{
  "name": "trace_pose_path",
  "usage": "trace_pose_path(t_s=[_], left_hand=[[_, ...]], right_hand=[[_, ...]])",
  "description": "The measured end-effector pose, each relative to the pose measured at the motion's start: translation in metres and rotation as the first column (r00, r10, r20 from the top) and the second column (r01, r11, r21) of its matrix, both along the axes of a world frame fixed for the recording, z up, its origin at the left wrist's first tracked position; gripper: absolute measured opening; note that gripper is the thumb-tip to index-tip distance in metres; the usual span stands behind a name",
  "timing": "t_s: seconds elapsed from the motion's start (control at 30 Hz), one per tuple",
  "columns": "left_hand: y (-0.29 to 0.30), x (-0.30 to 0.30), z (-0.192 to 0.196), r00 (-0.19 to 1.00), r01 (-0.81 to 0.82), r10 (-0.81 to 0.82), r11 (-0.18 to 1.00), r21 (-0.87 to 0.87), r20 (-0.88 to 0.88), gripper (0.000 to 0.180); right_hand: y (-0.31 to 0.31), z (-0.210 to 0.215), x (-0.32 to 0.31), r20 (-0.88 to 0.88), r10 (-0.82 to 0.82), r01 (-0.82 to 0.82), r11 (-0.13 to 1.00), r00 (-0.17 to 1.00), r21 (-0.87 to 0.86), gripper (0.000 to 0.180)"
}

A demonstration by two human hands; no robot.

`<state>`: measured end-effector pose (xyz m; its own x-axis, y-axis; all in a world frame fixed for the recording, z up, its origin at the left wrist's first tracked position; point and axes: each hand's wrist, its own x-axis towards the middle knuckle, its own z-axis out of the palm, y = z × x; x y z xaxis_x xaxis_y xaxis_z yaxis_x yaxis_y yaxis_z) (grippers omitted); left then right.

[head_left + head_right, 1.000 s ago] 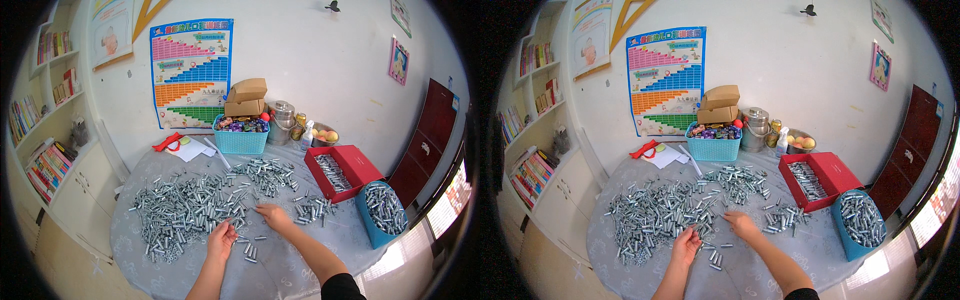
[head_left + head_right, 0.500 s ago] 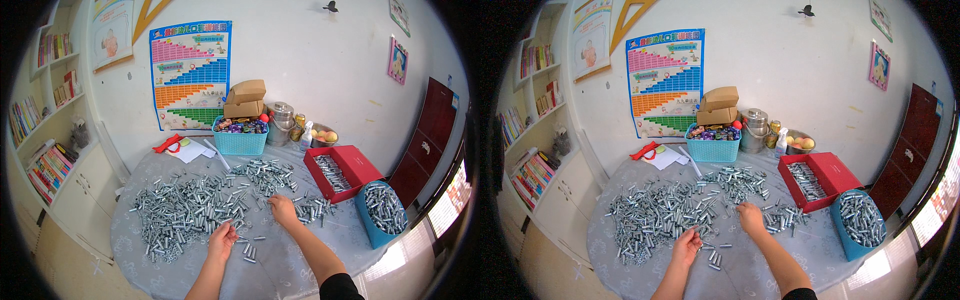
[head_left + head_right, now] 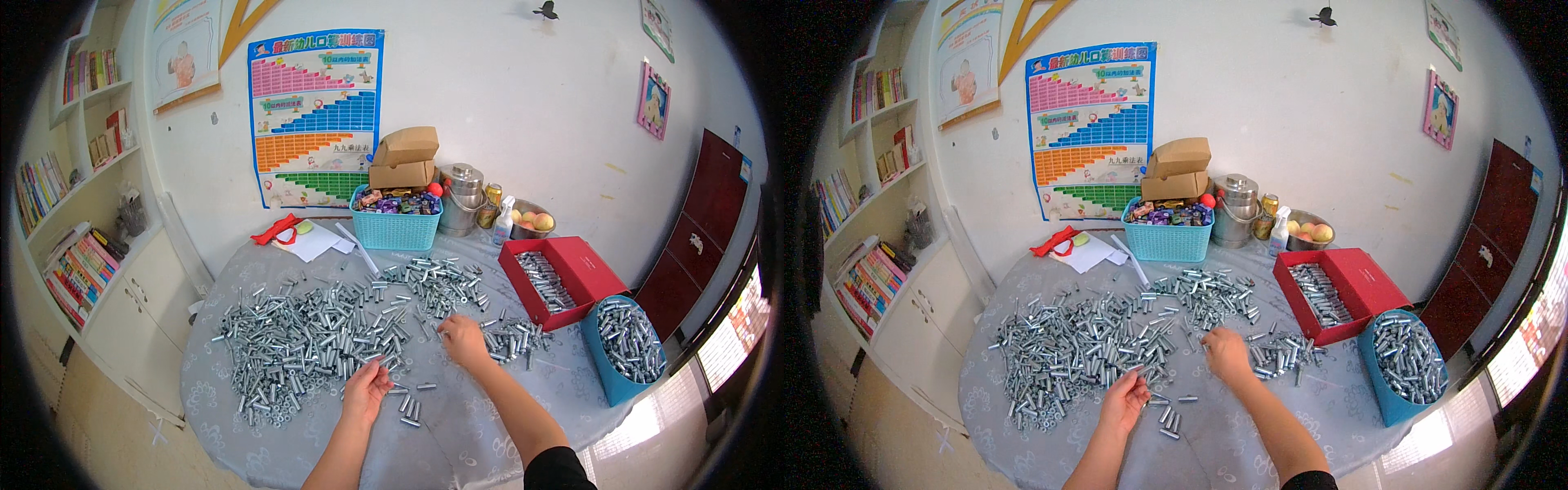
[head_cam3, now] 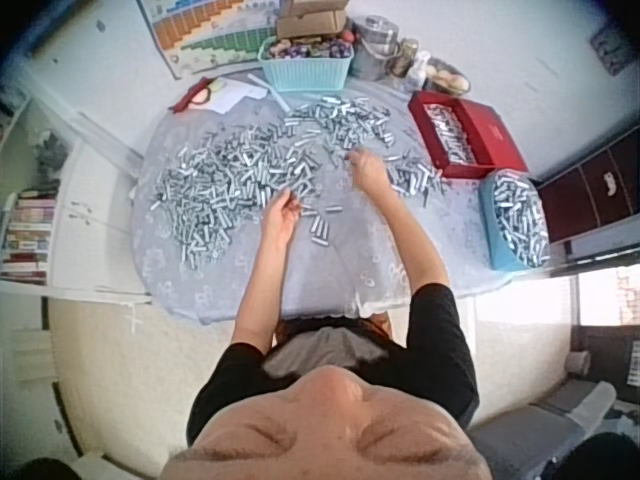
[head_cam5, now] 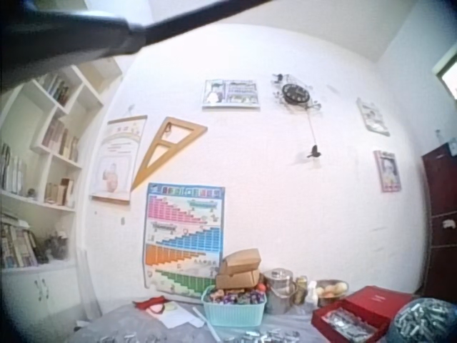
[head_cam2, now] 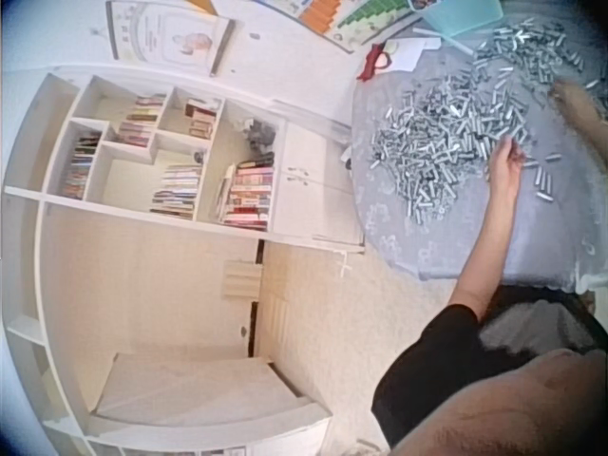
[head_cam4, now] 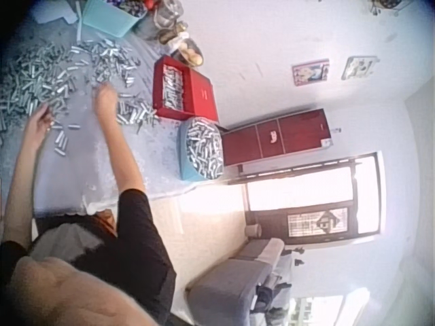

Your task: The person sits at a table and repeatedly picks up small metal cylinders and washers from a large pile. They insert the washers into the cylinders by hand and place the assembled units into a red box. The process is repetitive and involves handling the components one at a time.

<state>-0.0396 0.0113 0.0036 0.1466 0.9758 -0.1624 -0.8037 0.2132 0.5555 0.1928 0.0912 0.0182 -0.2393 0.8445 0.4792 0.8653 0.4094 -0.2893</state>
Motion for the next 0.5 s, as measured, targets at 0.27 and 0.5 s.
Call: trace_pose_path(t_s=[0.27, 0.5], left_hand=[[0.003, 0.001, -0.005, 1.0, 0.016, -0.016, 1.0, -0.01, -0.01, 0.024], [0.0, 0.006, -0.005, 0.996, 0.074, -0.075, 0.997, -0.008, -0.041, 0.023]], right_hand=[[-0.044, -0.008, -0.05, -0.149, 0.324, -0.346, 0.925, 0.934, -0.159, 0.015], [-0.066, -0.002, -0.041, -0.596, 0.014, -0.197, 0.95, 0.803, -0.243, 0.017]])
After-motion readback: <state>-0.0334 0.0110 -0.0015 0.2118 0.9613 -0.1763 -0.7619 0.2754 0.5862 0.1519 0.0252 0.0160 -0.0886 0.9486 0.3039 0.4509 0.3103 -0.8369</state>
